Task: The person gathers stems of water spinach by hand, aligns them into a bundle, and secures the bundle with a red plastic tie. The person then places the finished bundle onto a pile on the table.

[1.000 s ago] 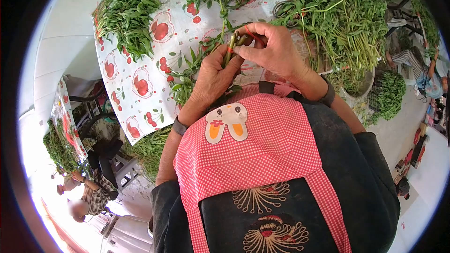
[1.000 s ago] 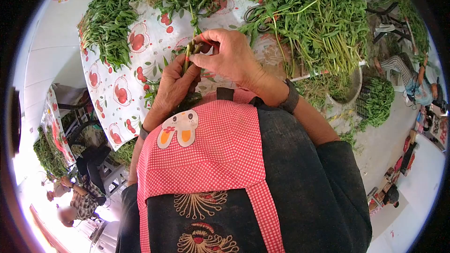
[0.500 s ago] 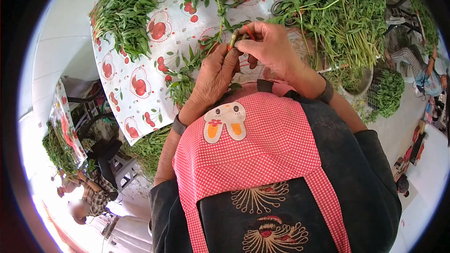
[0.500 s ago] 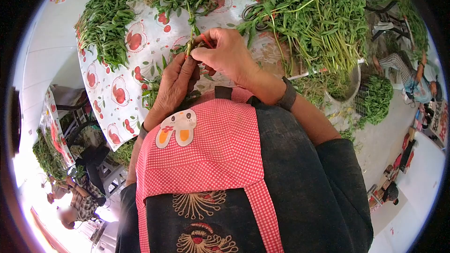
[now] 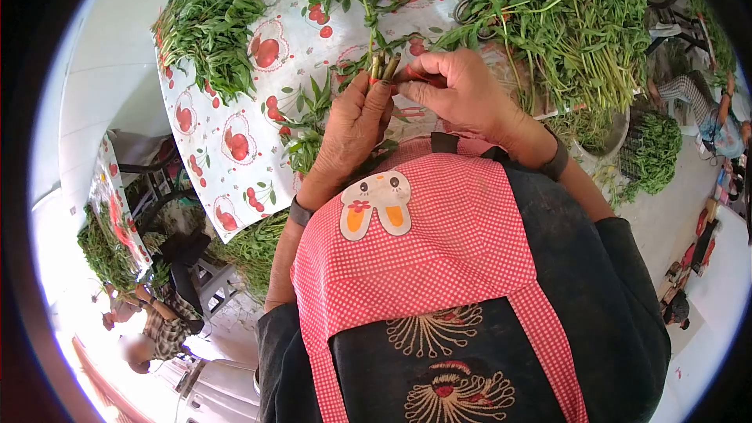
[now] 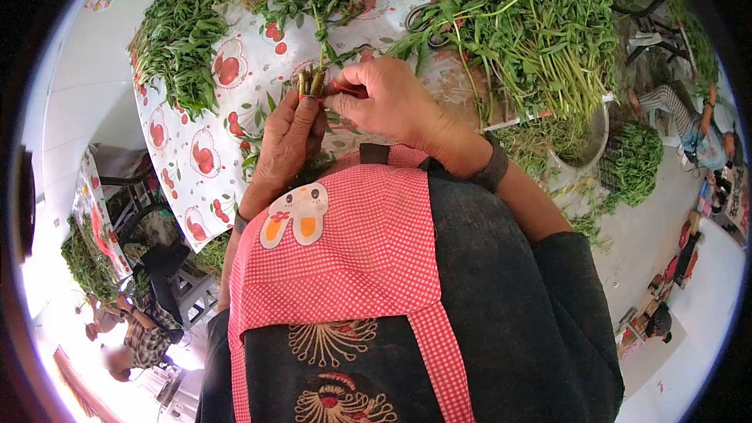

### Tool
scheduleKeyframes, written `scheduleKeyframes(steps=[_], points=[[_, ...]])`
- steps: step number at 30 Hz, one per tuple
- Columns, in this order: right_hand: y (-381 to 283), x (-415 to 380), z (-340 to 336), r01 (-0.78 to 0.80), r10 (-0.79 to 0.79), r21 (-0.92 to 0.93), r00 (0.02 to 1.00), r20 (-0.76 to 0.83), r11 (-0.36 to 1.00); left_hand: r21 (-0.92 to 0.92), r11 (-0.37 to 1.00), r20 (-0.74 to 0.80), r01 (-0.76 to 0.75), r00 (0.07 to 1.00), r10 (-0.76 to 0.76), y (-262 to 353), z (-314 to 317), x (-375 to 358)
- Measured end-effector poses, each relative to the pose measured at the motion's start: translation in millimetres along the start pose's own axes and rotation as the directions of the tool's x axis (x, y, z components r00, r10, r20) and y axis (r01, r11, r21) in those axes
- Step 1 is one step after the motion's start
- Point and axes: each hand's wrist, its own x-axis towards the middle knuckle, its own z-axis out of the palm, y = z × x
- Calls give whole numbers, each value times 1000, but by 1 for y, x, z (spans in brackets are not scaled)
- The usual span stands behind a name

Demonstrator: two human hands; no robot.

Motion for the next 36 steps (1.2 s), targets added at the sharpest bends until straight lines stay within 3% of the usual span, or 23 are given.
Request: scheduleKeyframes(steps=[1, 8, 14, 16, 18, 22, 26, 29, 31, 33, 35, 36], points=[[3, 0, 1, 122, -125, -146, 992, -13, 982, 2, 1000, 1, 1, 1000, -1, 0, 0, 0], [-2, -2, -1, 167, -180, -191, 982, -52, 967, -157, 984, 43, 89, 996, -83, 5, 2, -5], [0, -2, 0, 132, -135, -77, 990, -37, 988, -239, 962, 55, 131, 991, -122, 8, 4, -10], [4, -1, -3, 69, -69, 22, 997, 42, 997, -258, 956, 60, 141, 990, -130, 10, 4, -10], [6, -2, -3, 70, -72, 47, 996, 46, 996, -360, 912, 83, 198, 980, -180, 15, 3, -11], [11, -2, -2, 40, -48, 115, 996, 72, 993, -400, 901, 102, 171, 985, -142, 14, 3, -10], [23, 1, 0, -6, -24, 269, 994, 109, 963, -345, 918, 77, 198, 980, -183, 14, 5, -12], [34, 5, -9, -144, 63, 337, 969, 240, 930, -306, 929, 110, 207, 977, -181, 17, 0, -17], [45, 12, -19, -366, 218, 410, 905, 365, 836, -279, 937, 140, 211, 974, -178, 17, 0, -18], [52, 22, -22, -405, 246, 403, 887, 390, 821, -5, 992, 248, 126, 961, -121, 14, 2, -17], [47, 38, -18, -401, 272, 324, 886, 377, 857, 62, 981, 301, 185, 934, -195, 14, 5, -15], [50, 46, -19, -332, 179, 373, 904, 389, 866, 144, 985, 359, 91, 923, -138, 14, 9, -14]])
